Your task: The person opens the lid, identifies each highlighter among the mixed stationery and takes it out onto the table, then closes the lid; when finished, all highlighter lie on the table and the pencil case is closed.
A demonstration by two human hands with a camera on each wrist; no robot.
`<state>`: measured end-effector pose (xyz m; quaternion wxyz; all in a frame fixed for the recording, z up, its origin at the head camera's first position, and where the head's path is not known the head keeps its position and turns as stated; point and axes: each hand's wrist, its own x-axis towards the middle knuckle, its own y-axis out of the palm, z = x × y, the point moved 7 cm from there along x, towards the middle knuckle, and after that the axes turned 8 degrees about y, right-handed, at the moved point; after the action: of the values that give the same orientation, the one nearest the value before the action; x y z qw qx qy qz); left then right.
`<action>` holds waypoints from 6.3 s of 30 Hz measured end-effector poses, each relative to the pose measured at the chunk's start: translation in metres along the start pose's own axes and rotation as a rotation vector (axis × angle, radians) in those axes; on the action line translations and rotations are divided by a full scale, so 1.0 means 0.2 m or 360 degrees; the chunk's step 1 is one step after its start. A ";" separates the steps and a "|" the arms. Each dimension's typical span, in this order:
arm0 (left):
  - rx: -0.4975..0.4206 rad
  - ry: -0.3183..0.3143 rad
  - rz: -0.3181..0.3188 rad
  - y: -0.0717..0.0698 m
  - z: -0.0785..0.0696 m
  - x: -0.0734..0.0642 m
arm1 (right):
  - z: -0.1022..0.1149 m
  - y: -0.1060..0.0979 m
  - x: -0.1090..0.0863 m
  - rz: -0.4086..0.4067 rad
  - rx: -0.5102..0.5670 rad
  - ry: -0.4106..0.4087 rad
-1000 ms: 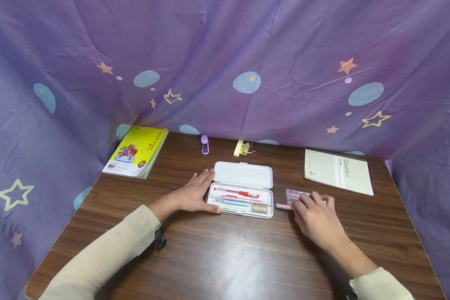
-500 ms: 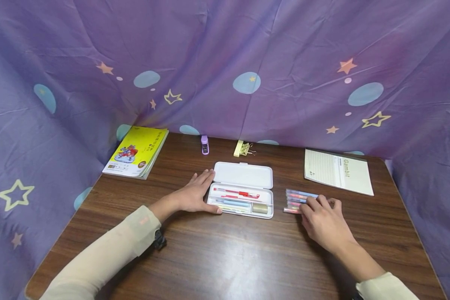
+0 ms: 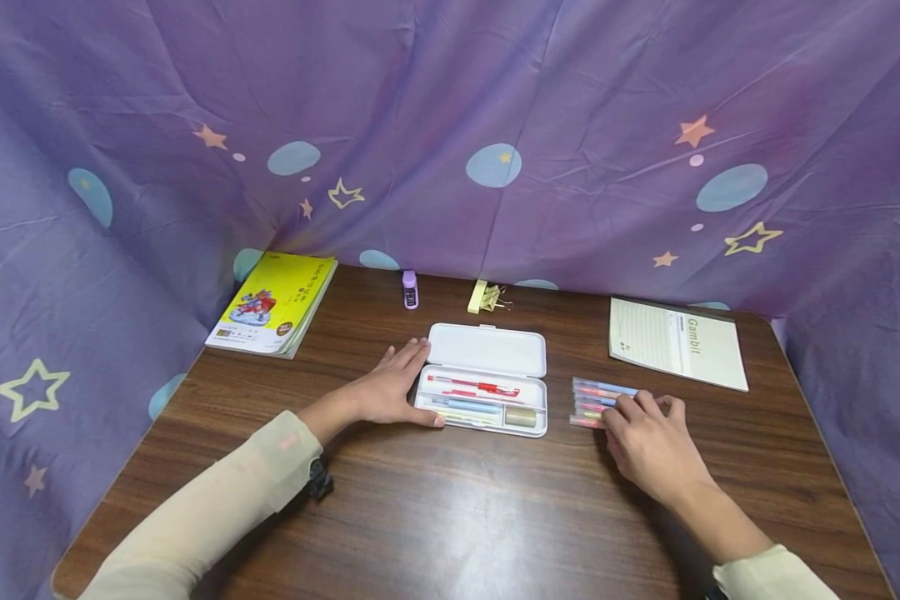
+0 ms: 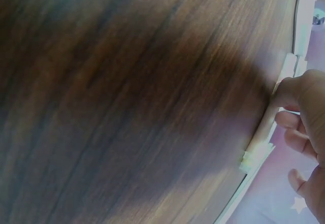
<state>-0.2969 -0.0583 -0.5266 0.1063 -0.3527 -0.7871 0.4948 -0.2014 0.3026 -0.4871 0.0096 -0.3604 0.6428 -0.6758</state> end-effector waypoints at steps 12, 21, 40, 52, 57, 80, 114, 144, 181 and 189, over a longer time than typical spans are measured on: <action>-0.0003 -0.0004 0.0009 0.01 0.01 0.00 | -0.01 -0.01 0.02 -0.0016 0.0019 0.0033; -0.0002 -0.0004 0.0009 0.01 0.01 0.01 | 0.11 0.01 0.17 0.0081 0.0125 0.0024; 0.0007 -0.0005 0.0016 0.01 0.01 0.00 | 0.63 0.16 0.46 0.0104 0.0227 -0.0394; -0.0016 -0.0010 -0.0001 0.00 0.00 0.00 | 0.68 0.22 0.45 0.0178 0.0175 -0.0352; -0.0011 0.0000 -0.0002 0.00 0.00 0.00 | 0.69 0.24 0.46 0.0266 0.0136 -0.0310; 0.0003 0.0001 0.0013 0.00 0.00 0.00 | 0.75 0.25 0.54 0.0361 0.0336 -0.0109; -0.0027 0.0010 -0.0006 0.01 0.01 0.00 | 0.70 0.16 0.55 0.0137 0.0190 -0.0114; -0.0015 -0.0006 0.0010 0.01 0.01 -0.01 | 0.20 0.07 0.20 0.0051 0.0200 0.0097; -0.0001 -0.0012 0.0004 0.02 0.01 0.00 | -0.03 -0.01 -0.06 -0.0017 0.0090 0.0152; 0.0005 -0.0011 0.0011 0.02 0.01 0.00 | -0.03 0.00 -0.07 -0.0037 0.0090 0.0170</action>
<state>-0.2962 -0.0590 -0.5308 0.1025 -0.3534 -0.7854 0.4977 -0.1934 0.3142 -0.4930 -0.0222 -0.3308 0.6189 -0.7121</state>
